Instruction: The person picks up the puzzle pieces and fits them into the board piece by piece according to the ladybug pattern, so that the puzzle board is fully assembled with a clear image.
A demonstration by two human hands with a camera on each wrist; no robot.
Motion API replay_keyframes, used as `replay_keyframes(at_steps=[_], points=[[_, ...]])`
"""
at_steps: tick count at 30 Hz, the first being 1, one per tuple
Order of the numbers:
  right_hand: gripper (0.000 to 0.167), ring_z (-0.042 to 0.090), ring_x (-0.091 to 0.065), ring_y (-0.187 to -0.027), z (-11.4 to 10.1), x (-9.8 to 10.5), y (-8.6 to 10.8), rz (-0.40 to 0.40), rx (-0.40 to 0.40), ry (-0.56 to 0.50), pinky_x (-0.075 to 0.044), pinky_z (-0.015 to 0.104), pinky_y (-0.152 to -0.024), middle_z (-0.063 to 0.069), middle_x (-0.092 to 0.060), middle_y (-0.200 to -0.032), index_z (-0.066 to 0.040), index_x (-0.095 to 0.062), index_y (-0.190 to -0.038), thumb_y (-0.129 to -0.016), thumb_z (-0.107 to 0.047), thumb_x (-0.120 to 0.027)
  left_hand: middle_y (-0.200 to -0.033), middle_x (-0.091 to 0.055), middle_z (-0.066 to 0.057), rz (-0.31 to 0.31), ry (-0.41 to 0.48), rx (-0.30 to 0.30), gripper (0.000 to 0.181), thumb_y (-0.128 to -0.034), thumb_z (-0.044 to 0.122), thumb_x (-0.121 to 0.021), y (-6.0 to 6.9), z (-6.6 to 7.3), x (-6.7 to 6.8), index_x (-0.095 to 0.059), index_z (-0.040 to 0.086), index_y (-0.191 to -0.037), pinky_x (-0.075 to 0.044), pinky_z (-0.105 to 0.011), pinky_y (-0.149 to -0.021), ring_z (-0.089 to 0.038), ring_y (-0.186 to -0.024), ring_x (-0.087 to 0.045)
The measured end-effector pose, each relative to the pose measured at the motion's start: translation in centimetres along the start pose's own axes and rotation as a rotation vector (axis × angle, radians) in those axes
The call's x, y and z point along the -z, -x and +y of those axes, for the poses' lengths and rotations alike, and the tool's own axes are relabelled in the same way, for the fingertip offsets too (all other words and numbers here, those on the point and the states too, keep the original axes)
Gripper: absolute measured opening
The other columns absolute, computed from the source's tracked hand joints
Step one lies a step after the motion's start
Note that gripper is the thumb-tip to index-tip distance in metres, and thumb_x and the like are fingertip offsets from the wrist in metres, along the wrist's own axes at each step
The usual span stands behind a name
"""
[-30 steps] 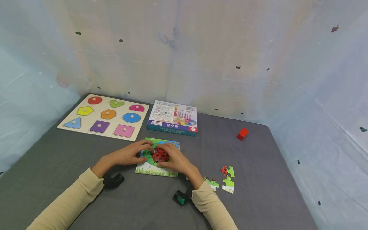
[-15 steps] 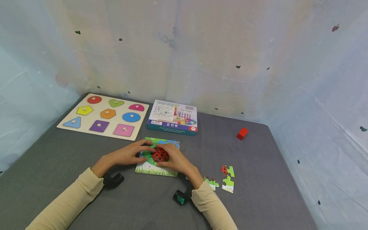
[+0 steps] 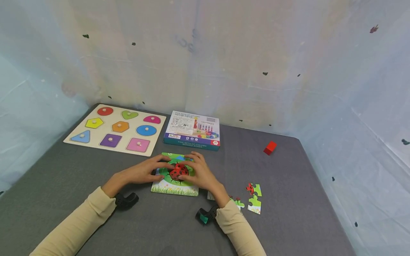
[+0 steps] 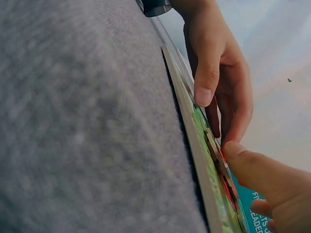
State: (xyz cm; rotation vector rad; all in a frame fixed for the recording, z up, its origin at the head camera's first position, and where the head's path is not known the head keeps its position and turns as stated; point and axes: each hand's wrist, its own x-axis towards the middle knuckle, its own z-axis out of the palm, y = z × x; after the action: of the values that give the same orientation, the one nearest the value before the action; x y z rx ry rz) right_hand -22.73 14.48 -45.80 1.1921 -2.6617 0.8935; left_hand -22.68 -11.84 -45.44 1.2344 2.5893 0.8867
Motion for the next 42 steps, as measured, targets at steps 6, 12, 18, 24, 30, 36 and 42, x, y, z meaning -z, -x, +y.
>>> replay_keyframes(at_steps=[6,12,18,24,30,36,42], points=[[0.048,0.038,-0.023,-0.135,0.26,-0.11,0.15,-0.028,-0.033,-0.018,-0.025,0.057,-0.104,0.014,-0.044,-0.137,-0.01,-0.061,-0.123,-0.08,-0.029,-0.074,-0.138,-0.041,-0.012,0.001,0.006,0.002,0.041,-0.0894,0.021,-0.062,-0.05,-0.04,-0.02,-0.056,0.017,-0.129,-0.036,-0.05,-0.1,-0.029,-0.128,-0.038],[0.049,0.037,-0.023,-0.135,0.21,-0.11,0.2,-0.038,-0.044,-0.027,-0.025,0.055,-0.105,0.014,-0.044,-0.137,-0.011,-0.061,-0.123,-0.08,-0.03,-0.074,-0.138,-0.041,-0.012,-0.003,0.012,0.007,0.041,-0.0894,0.021,-0.061,-0.07,0.01,0.02,-0.056,0.017,-0.13,-0.036,-0.051,-0.1,-0.029,-0.129,-0.038],[0.049,0.036,-0.023,-0.135,0.11,-0.09,0.26,-0.042,-0.049,-0.024,-0.026,0.056,-0.104,0.013,-0.045,-0.136,-0.011,-0.061,-0.123,-0.08,-0.031,-0.074,-0.139,-0.04,-0.013,-0.007,0.011,0.008,0.041,-0.0896,0.021,-0.061,-0.06,0.05,0.06,-0.056,0.017,-0.13,-0.035,-0.052,-0.1,-0.03,-0.129,-0.037],[0.048,0.037,-0.024,-0.134,-0.03,0.03,0.25,-0.042,-0.044,-0.027,-0.026,0.056,-0.104,0.015,-0.045,-0.135,-0.01,-0.061,-0.122,-0.08,-0.03,-0.074,-0.138,-0.041,-0.013,-0.002,0.007,0.004,0.04,-0.0895,0.021,-0.062,-0.05,0.1,0.07,-0.057,0.016,-0.129,-0.037,-0.051,-0.099,-0.03,-0.128,-0.038],[0.048,0.035,-0.025,-0.134,0.1,0.0,0.21,-0.048,-0.043,-0.033,-0.026,0.056,-0.103,0.015,-0.044,-0.136,-0.01,-0.061,-0.122,-0.08,-0.03,-0.074,-0.137,-0.042,-0.013,0.006,0.009,-0.003,0.038,-0.0892,0.02,-0.062,-0.06,0.16,0.08,-0.058,0.015,-0.127,-0.037,-0.05,-0.098,-0.029,-0.126,-0.04],[0.048,0.035,-0.026,-0.132,0.19,-0.13,0.22,-0.04,-0.029,-0.036,-0.028,0.057,-0.102,0.015,-0.043,-0.136,-0.009,-0.06,-0.122,-0.08,-0.029,-0.074,-0.137,-0.042,-0.014,0.007,0.016,-0.003,0.039,-0.0891,0.019,-0.062,-0.03,0.13,0.07,-0.057,0.015,-0.128,-0.037,-0.051,-0.099,-0.03,-0.127,-0.039],[0.048,0.036,-0.027,-0.131,0.15,-0.08,0.21,-0.048,-0.031,-0.04,-0.028,0.058,-0.101,0.016,-0.043,-0.136,-0.009,-0.06,-0.123,-0.081,-0.028,-0.073,-0.137,-0.042,-0.015,0.013,0.01,-0.02,0.04,-0.089,0.019,-0.062,-0.02,0.13,0.08,-0.057,0.014,-0.129,-0.037,-0.052,-0.097,-0.031,-0.126,-0.04]])
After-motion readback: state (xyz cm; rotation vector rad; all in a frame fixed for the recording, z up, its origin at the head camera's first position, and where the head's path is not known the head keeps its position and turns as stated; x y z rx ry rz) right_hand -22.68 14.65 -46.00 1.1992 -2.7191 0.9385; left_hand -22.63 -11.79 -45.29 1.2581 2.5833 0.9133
